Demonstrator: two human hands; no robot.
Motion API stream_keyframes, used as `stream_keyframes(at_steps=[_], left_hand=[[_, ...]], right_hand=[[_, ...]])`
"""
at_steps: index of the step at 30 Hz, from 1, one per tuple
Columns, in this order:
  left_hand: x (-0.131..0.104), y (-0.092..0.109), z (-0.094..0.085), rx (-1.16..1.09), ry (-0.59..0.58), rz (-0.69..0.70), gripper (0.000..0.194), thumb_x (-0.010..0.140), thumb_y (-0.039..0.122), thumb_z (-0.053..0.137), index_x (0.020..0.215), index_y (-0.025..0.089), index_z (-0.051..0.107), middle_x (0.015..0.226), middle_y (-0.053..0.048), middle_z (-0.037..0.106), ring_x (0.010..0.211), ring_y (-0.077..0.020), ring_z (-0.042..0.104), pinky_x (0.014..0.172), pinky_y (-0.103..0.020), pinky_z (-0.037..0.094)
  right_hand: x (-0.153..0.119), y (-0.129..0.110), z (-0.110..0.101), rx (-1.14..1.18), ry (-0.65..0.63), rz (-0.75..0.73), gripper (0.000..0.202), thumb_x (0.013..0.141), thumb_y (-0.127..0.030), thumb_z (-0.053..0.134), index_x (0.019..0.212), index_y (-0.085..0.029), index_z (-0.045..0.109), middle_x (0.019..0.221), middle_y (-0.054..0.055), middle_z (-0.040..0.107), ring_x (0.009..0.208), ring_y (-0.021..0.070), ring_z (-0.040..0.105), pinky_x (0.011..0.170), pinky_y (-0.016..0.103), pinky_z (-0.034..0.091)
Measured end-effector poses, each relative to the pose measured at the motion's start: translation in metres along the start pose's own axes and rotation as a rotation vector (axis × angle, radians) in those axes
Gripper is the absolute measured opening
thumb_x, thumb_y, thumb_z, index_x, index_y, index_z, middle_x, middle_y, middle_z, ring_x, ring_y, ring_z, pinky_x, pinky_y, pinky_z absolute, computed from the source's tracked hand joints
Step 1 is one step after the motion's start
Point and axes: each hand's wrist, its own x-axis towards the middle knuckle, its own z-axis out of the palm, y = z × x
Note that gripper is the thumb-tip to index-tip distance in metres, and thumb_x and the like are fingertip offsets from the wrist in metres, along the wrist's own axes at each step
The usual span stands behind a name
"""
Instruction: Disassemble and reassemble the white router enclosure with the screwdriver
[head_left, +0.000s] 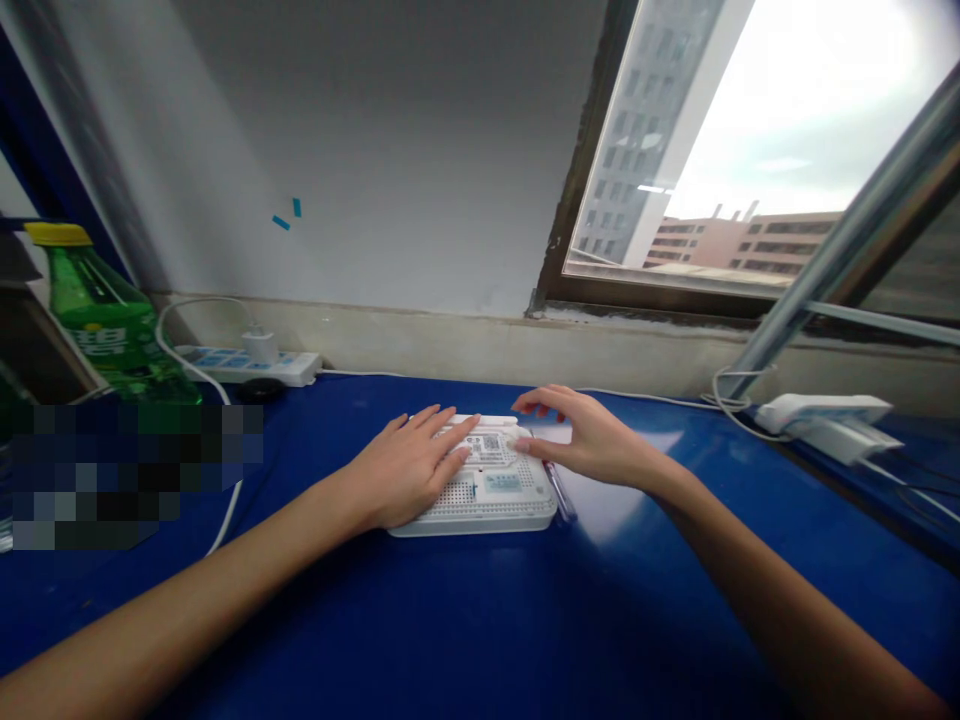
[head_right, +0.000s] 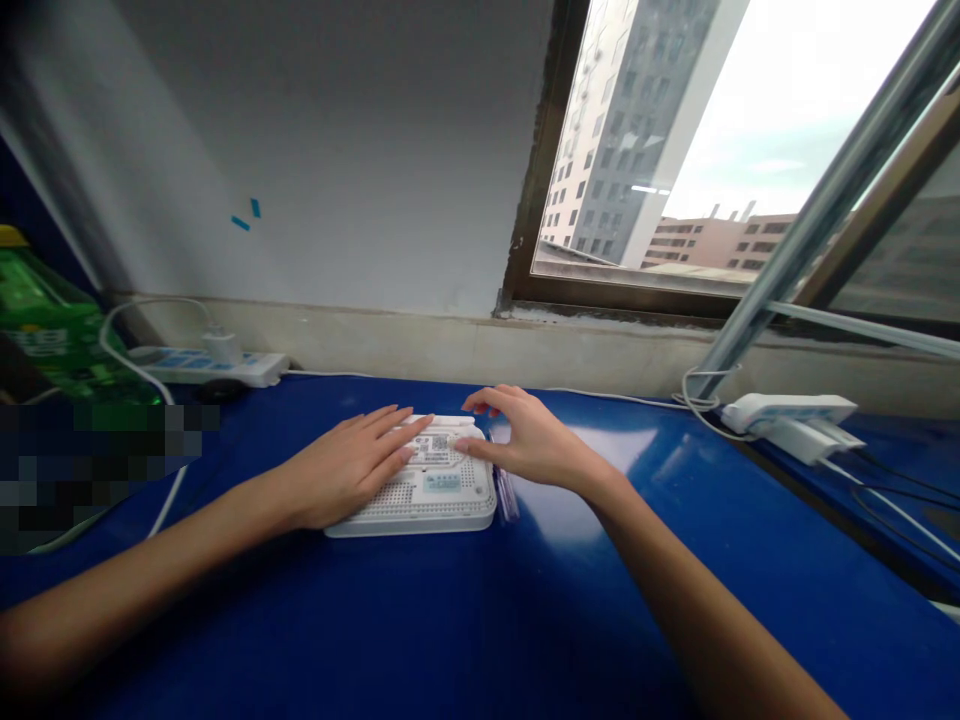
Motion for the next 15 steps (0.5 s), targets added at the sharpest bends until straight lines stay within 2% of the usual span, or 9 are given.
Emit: stream_keyframes(at_steps=[2,4,9,15], left_hand=[[-0.0002,0.0024,-0.0017,0.008,-0.014,-0.014,0.057,0.105,0.054,0.026,0.158,0.033,0.031,0.165,-0.009,0.031,0.152,-0.0339,0.027,0.118,-0.060,0.025],[-0.0001,0.0036,-0.0024,0.004,-0.018,-0.020,0.057,0.105,0.054,0.028,0.158,0.033,0.033,0.164,-0.009,0.032,0.152,-0.0341,0.028,0.118,-0.059,0.025],[0.0012,0.0027,-0.0017,0.006,-0.013,-0.006,0.057,0.105,0.054,0.028,0.157,0.031,0.035,0.164,-0.010,0.034,0.151,-0.0338,0.029,0.118,-0.057,0.027],[0.0023,0.0033,-0.0028,0.050,-0.040,0.005,0.058,0.105,0.053,0.025,0.158,0.029,0.034,0.164,-0.011,0.033,0.151,-0.0338,0.028,0.118,-0.057,0.028]], right_hand=[[-0.0037,0.0044,-0.0039,-0.015,-0.107,-0.009,0.083,0.074,-0.066,0.077,0.142,-0.024,0.057,0.140,0.012,0.060,0.131,0.0329,0.052,0.108,0.049,0.044],[-0.0064,0.0087,-0.0049,-0.035,-0.201,0.028,0.101,0.066,-0.072,0.079,0.150,-0.025,0.050,0.151,0.014,0.051,0.142,0.0363,0.041,0.114,0.054,0.038],[-0.0069,0.0097,-0.0046,-0.096,-0.331,0.094,0.102,0.062,-0.075,0.079,0.148,-0.026,0.053,0.151,0.013,0.052,0.148,0.0405,0.032,0.115,0.059,0.034],[-0.0039,0.0021,-0.0042,-0.114,-0.362,0.145,0.106,0.058,-0.076,0.081,0.147,-0.024,0.055,0.149,0.014,0.055,0.149,0.0431,0.028,0.115,0.059,0.033]])
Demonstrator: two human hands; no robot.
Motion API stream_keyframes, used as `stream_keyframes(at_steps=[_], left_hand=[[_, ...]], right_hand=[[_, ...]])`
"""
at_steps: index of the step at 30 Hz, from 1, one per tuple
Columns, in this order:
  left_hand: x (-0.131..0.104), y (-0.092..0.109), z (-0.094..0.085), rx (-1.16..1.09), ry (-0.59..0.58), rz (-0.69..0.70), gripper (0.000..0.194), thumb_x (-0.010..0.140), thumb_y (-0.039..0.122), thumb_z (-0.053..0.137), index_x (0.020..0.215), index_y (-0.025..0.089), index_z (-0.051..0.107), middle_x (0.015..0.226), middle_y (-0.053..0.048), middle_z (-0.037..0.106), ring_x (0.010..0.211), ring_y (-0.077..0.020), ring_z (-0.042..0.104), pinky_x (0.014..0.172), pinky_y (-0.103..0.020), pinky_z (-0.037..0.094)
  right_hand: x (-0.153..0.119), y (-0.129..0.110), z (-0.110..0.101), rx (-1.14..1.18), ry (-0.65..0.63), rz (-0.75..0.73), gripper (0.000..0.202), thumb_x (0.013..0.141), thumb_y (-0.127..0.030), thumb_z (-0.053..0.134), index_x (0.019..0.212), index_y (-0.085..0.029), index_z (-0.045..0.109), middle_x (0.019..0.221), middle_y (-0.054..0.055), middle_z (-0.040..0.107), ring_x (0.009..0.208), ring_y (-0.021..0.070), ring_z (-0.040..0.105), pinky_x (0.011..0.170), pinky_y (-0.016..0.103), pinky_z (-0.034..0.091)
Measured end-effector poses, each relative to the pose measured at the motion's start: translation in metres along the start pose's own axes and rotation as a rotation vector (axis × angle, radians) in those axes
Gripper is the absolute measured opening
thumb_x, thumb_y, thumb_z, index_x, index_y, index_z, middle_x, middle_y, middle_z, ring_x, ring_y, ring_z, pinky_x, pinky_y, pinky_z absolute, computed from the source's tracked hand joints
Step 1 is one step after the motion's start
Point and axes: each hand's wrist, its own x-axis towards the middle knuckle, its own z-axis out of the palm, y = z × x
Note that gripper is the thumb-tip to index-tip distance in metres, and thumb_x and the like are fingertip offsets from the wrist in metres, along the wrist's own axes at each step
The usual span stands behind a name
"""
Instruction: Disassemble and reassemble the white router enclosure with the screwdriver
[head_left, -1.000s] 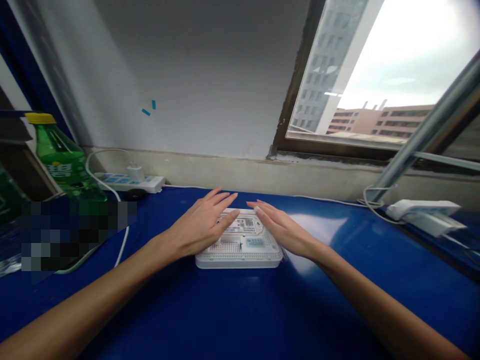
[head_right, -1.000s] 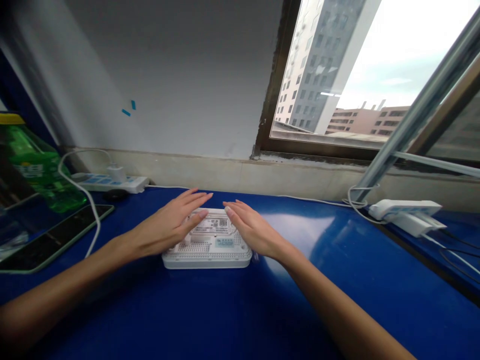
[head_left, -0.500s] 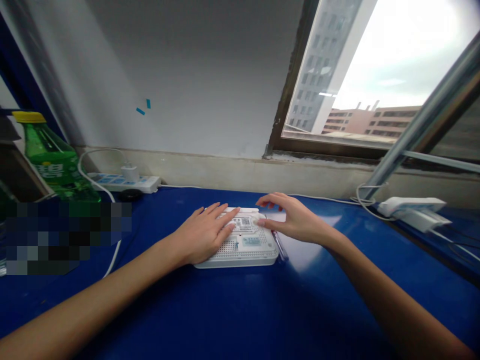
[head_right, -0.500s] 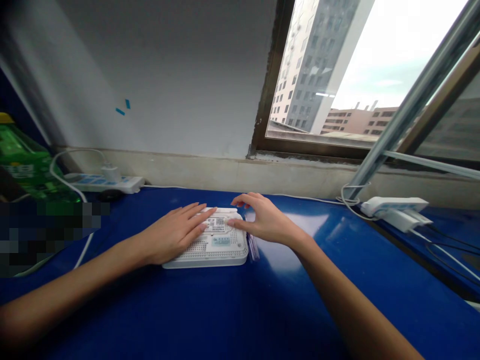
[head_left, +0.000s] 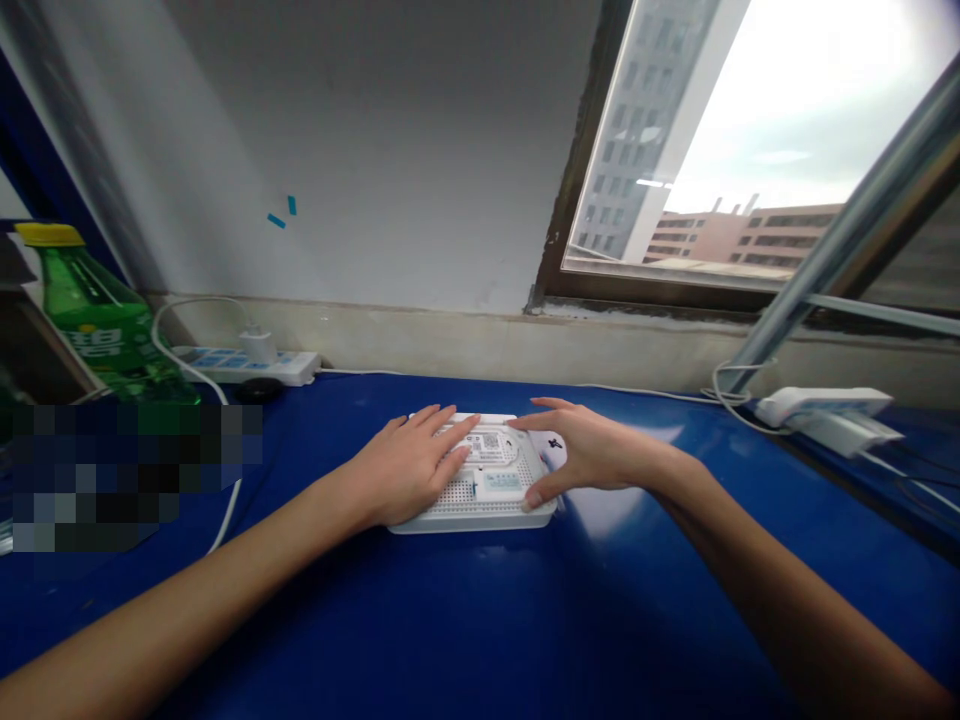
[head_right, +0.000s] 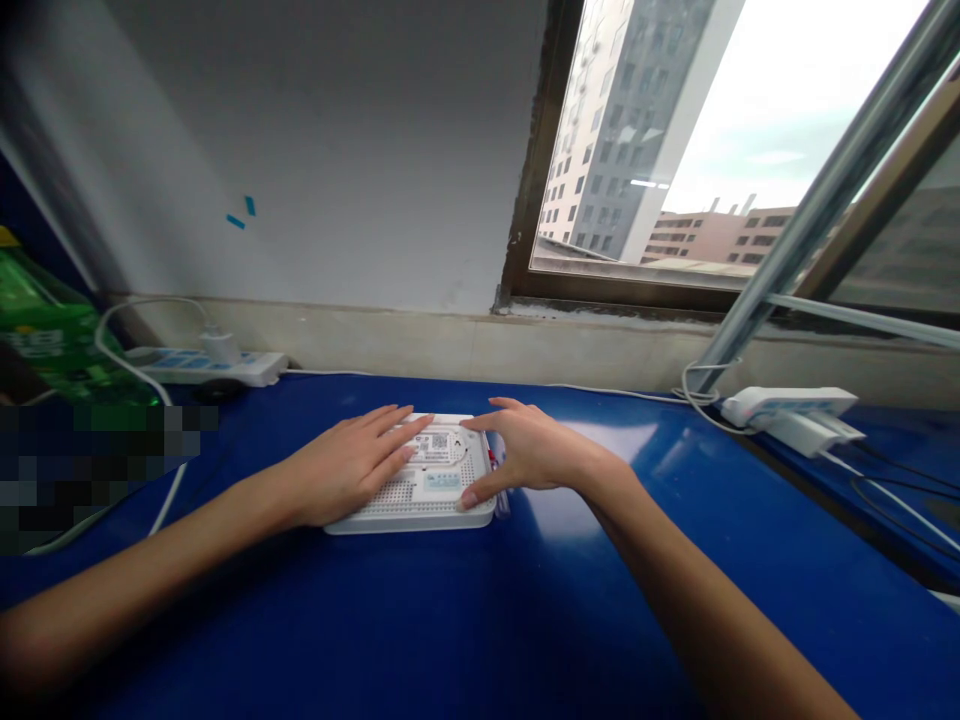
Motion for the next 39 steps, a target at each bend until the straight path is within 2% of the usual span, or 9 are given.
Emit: stream_keyframes(at_steps=[8,12,15,18,21,23,27,32,39], left_hand=[[0.001,0.001,0.000,0.034,-0.017,0.007,0.058,0.106,0.052,0.024,0.159,0.029,0.031,0.165,-0.011,0.031,0.151,-0.0343,0.028,0.117,-0.057,0.031],[-0.001,0.001,0.000,0.007,-0.003,0.013,0.057,0.106,0.050,0.026,0.158,0.028,0.033,0.165,-0.011,0.031,0.152,-0.0341,0.027,0.117,-0.056,0.030],[-0.003,-0.001,0.000,-0.039,0.007,0.010,0.058,0.106,0.052,0.026,0.158,0.028,0.033,0.164,-0.011,0.032,0.152,-0.0335,0.027,0.118,-0.056,0.029],[-0.004,-0.003,-0.003,-0.071,0.060,0.045,0.058,0.106,0.053,0.027,0.154,0.024,0.042,0.159,-0.011,0.043,0.148,-0.0319,0.036,0.118,-0.052,0.031],[-0.005,0.000,-0.009,-0.043,0.156,0.116,0.052,0.107,0.048,0.031,0.140,0.020,0.060,0.142,-0.011,0.062,0.133,-0.0296,0.055,0.114,-0.050,0.036],[-0.007,0.003,-0.013,0.002,0.182,0.163,0.052,0.105,0.052,0.036,0.132,0.020,0.066,0.132,-0.011,0.068,0.122,-0.0305,0.061,0.109,-0.052,0.040],[-0.013,0.006,-0.016,0.052,0.139,0.197,0.083,0.082,0.078,0.057,0.142,0.020,0.057,0.138,-0.017,0.062,0.119,-0.0377,0.060,0.099,-0.053,0.048],[-0.014,-0.002,-0.017,0.035,0.087,0.191,0.091,0.077,0.080,0.062,0.148,0.024,0.051,0.145,-0.016,0.056,0.124,-0.0374,0.057,0.101,-0.051,0.048],[-0.013,-0.009,-0.024,0.038,0.067,0.193,0.092,0.075,0.080,0.064,0.147,0.024,0.052,0.145,-0.015,0.057,0.123,-0.0377,0.059,0.101,-0.052,0.049]], right_hand=[[0.004,-0.007,-0.005,-0.014,-0.009,-0.074,0.103,0.059,-0.076,0.080,0.142,-0.019,0.060,0.139,0.016,0.060,0.131,0.0392,0.050,0.111,0.050,0.040],[-0.003,-0.004,-0.001,0.031,0.010,-0.055,0.103,0.061,-0.075,0.080,0.145,-0.021,0.057,0.143,0.015,0.056,0.134,0.0387,0.046,0.112,0.050,0.039],[-0.006,0.002,0.004,0.046,0.023,-0.077,0.103,0.065,-0.072,0.079,0.149,-0.021,0.051,0.149,0.015,0.052,0.144,0.0408,0.034,0.117,0.054,0.030],[-0.005,0.008,0.004,0.093,0.102,-0.132,0.081,0.081,-0.067,0.070,0.146,-0.022,0.055,0.147,0.013,0.056,0.143,0.0373,0.037,0.115,0.052,0.032],[-0.004,0.009,-0.001,0.104,0.255,-0.087,0.043,0.100,-0.054,0.049,0.117,-0.021,0.072,0.114,0.010,0.073,0.103,0.0254,0.065,0.087,0.037,0.048],[-0.005,0.008,-0.004,0.035,0.276,-0.032,0.034,0.099,-0.046,0.051,0.091,-0.020,0.071,0.082,0.005,0.073,0.071,0.0180,0.062,0.064,0.030,0.043],[-0.010,0.006,-0.002,-0.016,0.153,0.023,0.020,0.087,-0.032,0.064,0.072,-0.020,0.057,0.065,0.000,0.067,0.054,0.0135,0.057,0.049,0.025,0.032],[-0.012,0.002,0.004,0.230,-0.135,0.153,0.011,0.081,-0.026,0.064,0.087,-0.022,0.056,0.062,0.000,0.070,0.051,0.0183,0.068,0.045,0.023,0.044],[-0.011,0.005,0.001,0.361,-0.114,0.170,0.022,0.074,-0.019,0.068,0.089,-0.022,0.053,0.068,-0.001,0.071,0.056,0.0199,0.071,0.047,0.024,0.051]])
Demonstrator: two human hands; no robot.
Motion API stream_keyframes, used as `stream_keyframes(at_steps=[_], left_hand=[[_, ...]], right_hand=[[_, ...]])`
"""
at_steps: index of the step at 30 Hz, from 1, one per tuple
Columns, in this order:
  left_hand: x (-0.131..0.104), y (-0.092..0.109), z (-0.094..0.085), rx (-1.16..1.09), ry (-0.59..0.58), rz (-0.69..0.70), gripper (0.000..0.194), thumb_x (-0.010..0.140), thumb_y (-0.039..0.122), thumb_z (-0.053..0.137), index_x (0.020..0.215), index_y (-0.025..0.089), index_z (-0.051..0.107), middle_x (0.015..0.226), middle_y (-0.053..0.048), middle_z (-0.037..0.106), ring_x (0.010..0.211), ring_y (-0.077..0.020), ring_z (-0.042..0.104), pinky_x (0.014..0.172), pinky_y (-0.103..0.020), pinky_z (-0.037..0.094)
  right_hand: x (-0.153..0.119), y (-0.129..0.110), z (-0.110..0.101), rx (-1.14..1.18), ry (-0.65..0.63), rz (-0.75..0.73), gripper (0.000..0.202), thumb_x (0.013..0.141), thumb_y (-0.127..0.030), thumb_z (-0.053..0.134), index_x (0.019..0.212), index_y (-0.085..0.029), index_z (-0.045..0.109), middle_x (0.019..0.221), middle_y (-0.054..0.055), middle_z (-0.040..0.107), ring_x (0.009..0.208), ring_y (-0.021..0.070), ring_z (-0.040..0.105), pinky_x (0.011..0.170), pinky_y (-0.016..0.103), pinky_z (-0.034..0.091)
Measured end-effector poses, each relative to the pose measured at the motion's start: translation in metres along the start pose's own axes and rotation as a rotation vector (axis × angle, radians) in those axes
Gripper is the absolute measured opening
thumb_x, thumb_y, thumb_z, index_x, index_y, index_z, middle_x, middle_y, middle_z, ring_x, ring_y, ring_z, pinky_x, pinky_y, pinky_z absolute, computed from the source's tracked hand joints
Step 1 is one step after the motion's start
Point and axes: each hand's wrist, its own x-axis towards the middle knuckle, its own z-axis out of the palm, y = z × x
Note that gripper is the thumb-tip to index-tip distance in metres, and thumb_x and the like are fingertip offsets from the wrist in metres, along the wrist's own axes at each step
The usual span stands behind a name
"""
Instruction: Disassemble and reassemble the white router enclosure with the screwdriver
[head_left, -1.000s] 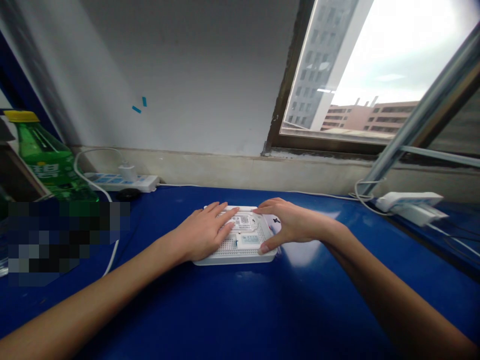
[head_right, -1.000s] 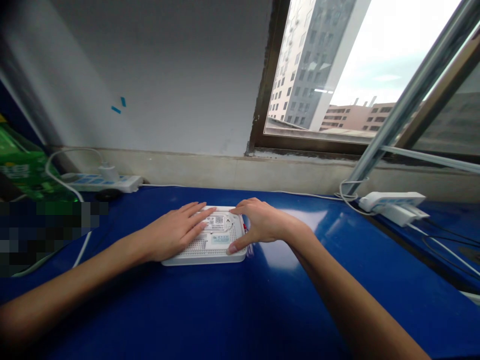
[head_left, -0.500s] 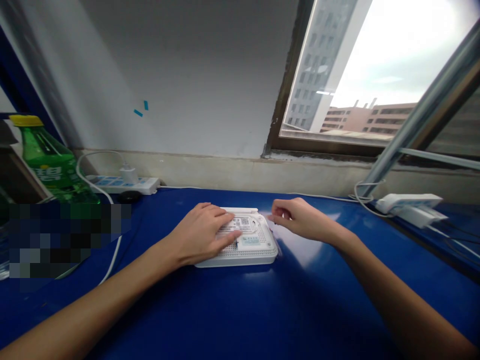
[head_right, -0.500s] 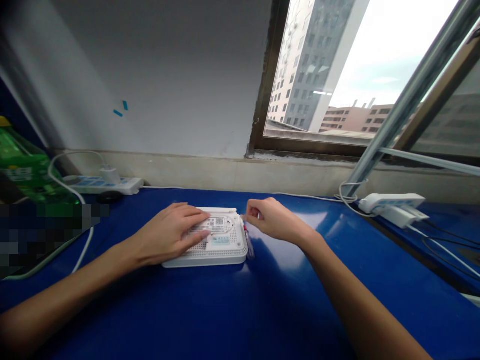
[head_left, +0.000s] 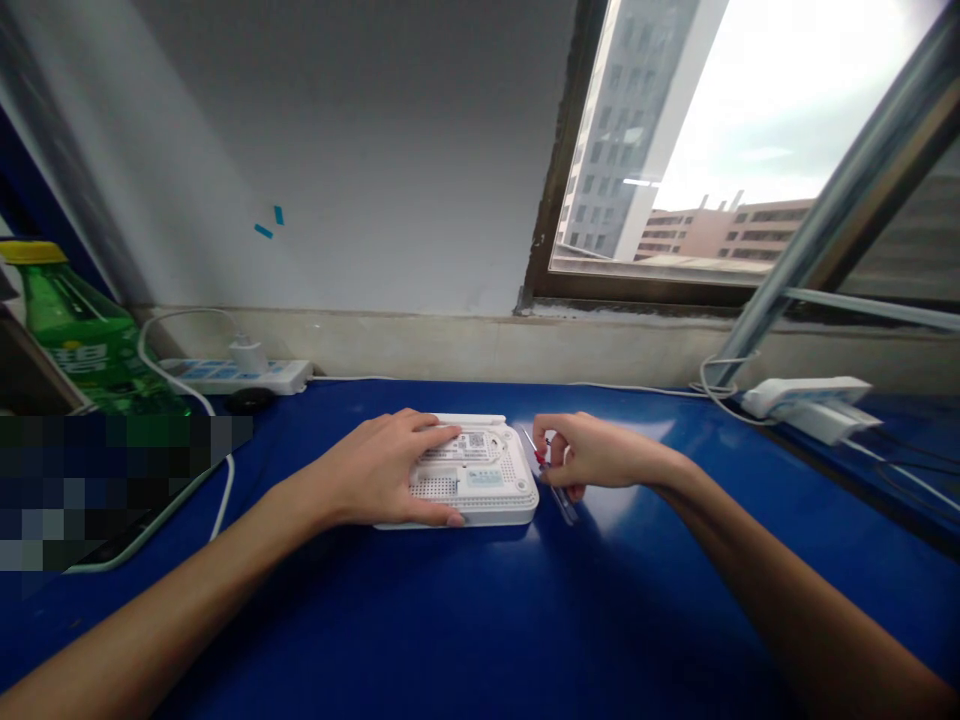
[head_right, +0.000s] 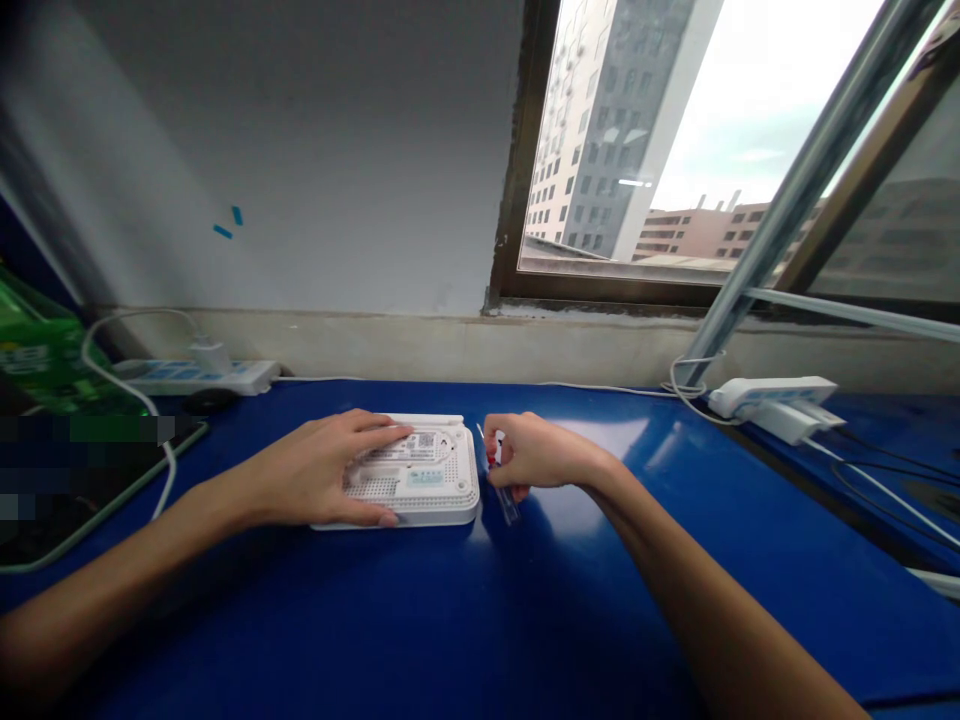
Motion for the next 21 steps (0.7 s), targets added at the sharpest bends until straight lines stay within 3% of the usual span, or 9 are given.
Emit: stream_keyframes(at_steps=[5,9,14,18,21], left_hand=[[-0.001,0.002,-0.004,-0.100,0.087,0.049,0.078,0.082,0.073,0.064,0.140,0.020,0.060,0.142,-0.016,0.060,0.133,-0.0367,0.052,0.112,-0.053,0.040],[0.000,0.016,-0.011,-0.450,0.181,0.028,0.048,0.094,0.053,0.061,0.136,0.028,0.064,0.140,-0.006,0.064,0.131,-0.0284,0.056,0.112,-0.046,0.041],[0.003,0.029,-0.013,-1.047,0.044,-0.047,0.038,0.100,0.038,0.055,0.136,0.028,0.064,0.130,-0.004,0.071,0.115,-0.0251,0.068,0.096,-0.038,0.055],[0.007,0.031,-0.007,-1.162,0.052,-0.115,0.038,0.096,0.033,0.062,0.133,0.025,0.066,0.130,-0.005,0.071,0.119,-0.0259,0.067,0.097,-0.039,0.055],[0.010,0.030,-0.003,-1.196,0.154,-0.177,0.034,0.092,0.032,0.067,0.124,0.022,0.072,0.125,-0.007,0.073,0.119,-0.0257,0.067,0.103,-0.040,0.053]], right_hand=[[0.002,0.002,-0.002,0.158,0.251,-0.202,0.017,0.084,-0.026,0.068,0.092,-0.022,0.053,0.083,0.000,0.067,0.065,0.0157,0.070,0.056,0.025,0.055],[-0.002,-0.011,0.003,0.323,0.210,-0.318,0.022,0.087,-0.031,0.070,0.098,-0.021,0.055,0.097,0.002,0.066,0.073,0.0170,0.073,0.059,0.025,0.056],[-0.003,-0.025,0.016,0.384,0.198,-0.389,0.027,0.086,-0.034,0.075,0.094,-0.021,0.054,0.076,-0.001,0.067,0.073,0.0196,0.074,0.061,0.027,0.055],[-0.001,-0.028,0.021,0.376,0.247,-0.415,0.029,0.084,-0.035,0.077,0.093,-0.020,0.055,0.080,0.002,0.071,0.073,0.0192,0.074,0.063,0.029,0.055],[0.000,-0.027,0.020,0.361,0.247,-0.422,0.028,0.083,-0.036,0.078,0.093,-0.020,0.056,0.082,0.002,0.071,0.074,0.0182,0.073,0.064,0.029,0.055]])
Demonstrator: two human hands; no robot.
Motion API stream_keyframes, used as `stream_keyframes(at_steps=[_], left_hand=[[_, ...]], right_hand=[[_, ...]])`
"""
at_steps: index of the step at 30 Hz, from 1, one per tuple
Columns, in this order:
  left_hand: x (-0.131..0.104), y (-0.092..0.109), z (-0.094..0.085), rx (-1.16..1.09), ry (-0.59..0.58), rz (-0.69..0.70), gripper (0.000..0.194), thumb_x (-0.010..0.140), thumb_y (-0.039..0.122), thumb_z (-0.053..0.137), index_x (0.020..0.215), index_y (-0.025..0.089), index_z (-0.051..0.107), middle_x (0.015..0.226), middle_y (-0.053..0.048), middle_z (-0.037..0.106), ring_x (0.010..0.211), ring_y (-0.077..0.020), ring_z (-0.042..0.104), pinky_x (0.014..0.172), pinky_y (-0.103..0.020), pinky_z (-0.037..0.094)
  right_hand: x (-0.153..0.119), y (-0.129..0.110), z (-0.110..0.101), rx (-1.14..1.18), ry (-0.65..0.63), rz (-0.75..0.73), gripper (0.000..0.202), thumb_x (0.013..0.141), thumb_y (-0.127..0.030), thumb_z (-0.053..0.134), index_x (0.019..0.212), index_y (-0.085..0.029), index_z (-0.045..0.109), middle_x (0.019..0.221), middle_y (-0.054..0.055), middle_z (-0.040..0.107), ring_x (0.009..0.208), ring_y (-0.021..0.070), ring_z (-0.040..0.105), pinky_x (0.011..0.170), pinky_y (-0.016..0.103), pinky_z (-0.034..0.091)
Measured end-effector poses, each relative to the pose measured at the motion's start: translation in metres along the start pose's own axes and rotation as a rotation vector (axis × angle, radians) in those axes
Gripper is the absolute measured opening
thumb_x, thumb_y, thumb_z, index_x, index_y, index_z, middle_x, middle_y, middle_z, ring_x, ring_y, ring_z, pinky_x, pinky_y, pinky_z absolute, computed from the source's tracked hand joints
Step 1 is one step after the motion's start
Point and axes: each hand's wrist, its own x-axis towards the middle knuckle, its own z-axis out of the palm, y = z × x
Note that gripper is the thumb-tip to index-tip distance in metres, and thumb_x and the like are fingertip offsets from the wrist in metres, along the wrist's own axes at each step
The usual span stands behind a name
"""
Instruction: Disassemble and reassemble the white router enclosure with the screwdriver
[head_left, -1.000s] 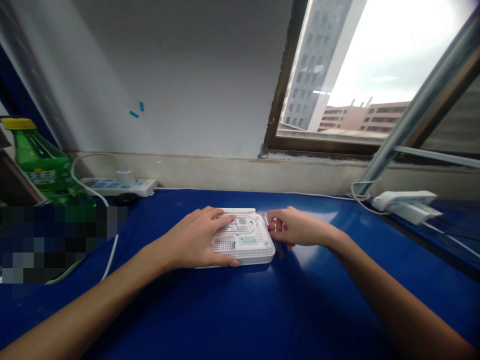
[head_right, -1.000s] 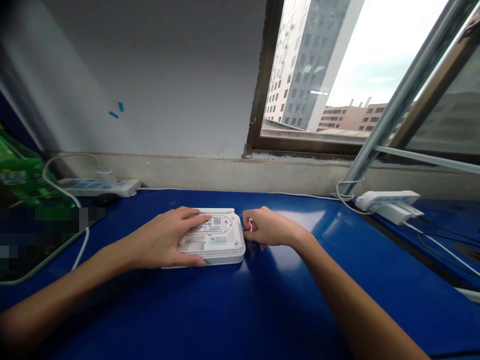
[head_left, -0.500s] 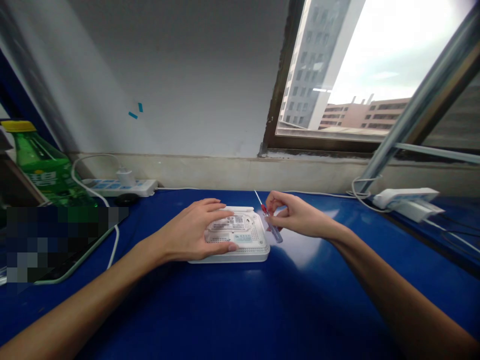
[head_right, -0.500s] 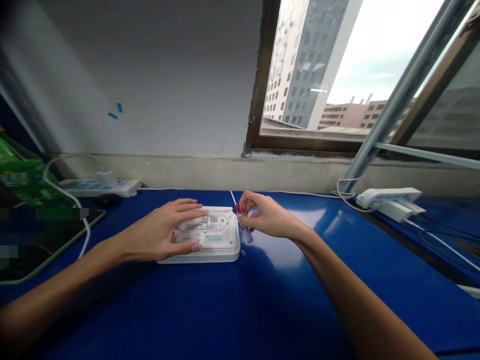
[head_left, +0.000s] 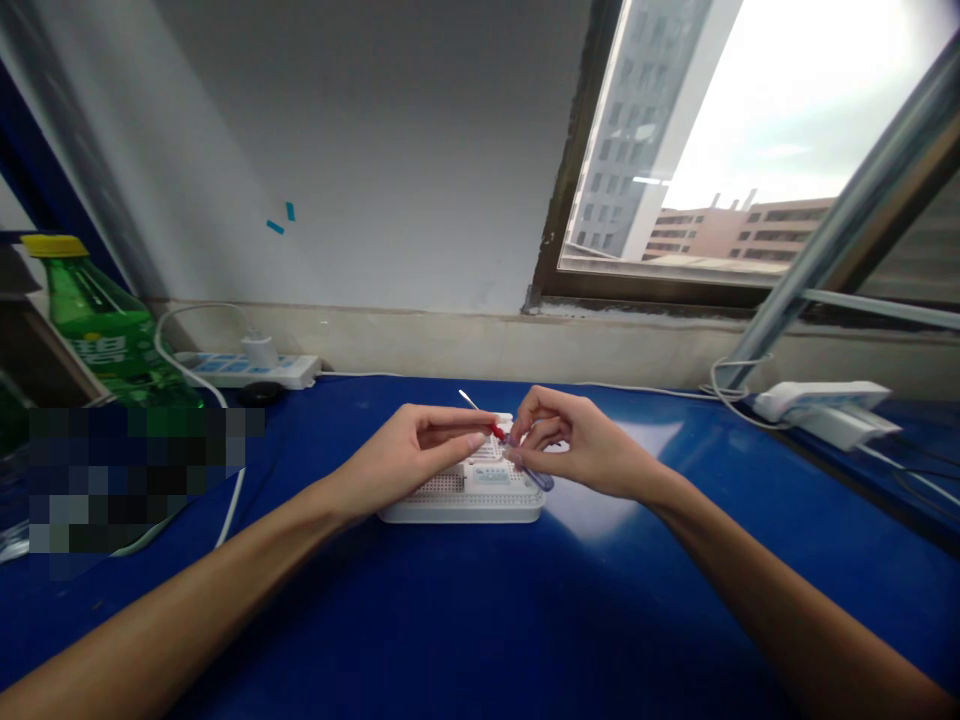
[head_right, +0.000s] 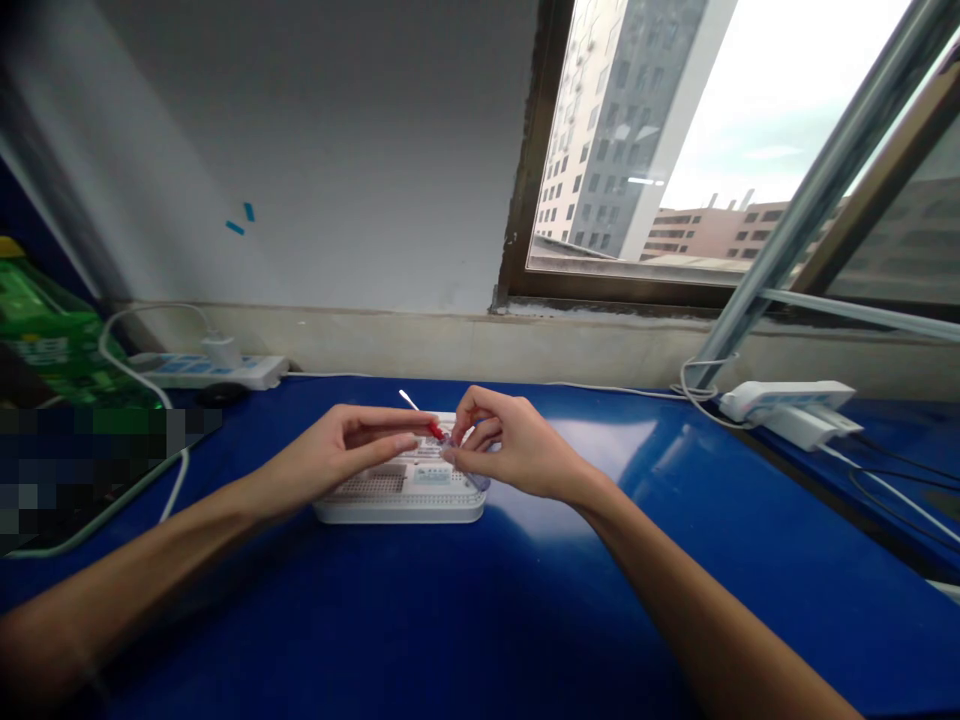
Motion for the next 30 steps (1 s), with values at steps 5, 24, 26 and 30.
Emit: stream_keyframes(at_steps=[5,24,26,30], left_hand=[[0.006,-0.010,-0.014,-0.114,0.406,0.050,0.030,0.082,0.036,0.081,0.103,0.016,0.077,0.105,-0.011,0.079,0.106,-0.0267,0.073,0.103,-0.044,0.054],[0.001,-0.013,-0.021,0.607,0.184,0.304,0.049,0.091,0.018,0.062,0.139,0.026,0.055,0.106,-0.003,0.079,0.098,-0.0214,0.075,0.091,-0.036,0.056],[0.001,-0.013,-0.022,0.599,0.207,0.295,0.047,0.091,0.018,0.063,0.137,0.026,0.056,0.105,-0.003,0.080,0.098,-0.0215,0.075,0.091,-0.036,0.057],[0.001,-0.012,-0.022,0.546,0.205,0.297,0.050,0.091,0.020,0.064,0.140,0.026,0.055,0.107,-0.003,0.079,0.101,-0.0213,0.075,0.095,-0.036,0.056]], right_hand=[[0.001,0.003,-0.003,-0.078,0.009,-0.038,0.025,0.084,-0.035,0.077,0.092,-0.019,0.059,0.085,0.002,0.072,0.072,0.0153,0.070,0.068,0.029,0.054],[0.005,-0.002,-0.006,-0.169,0.193,-0.069,0.018,0.083,-0.037,0.076,0.093,-0.023,0.080,0.094,0.005,0.079,0.088,0.0223,0.072,0.083,0.037,0.057],[0.005,-0.002,-0.006,-0.180,0.200,-0.067,0.017,0.083,-0.036,0.076,0.093,-0.023,0.080,0.094,0.004,0.079,0.088,0.0218,0.072,0.083,0.037,0.057],[0.005,-0.002,-0.006,-0.191,0.200,-0.061,0.015,0.084,-0.034,0.076,0.093,-0.023,0.080,0.093,0.004,0.079,0.087,0.0207,0.072,0.082,0.035,0.056]])
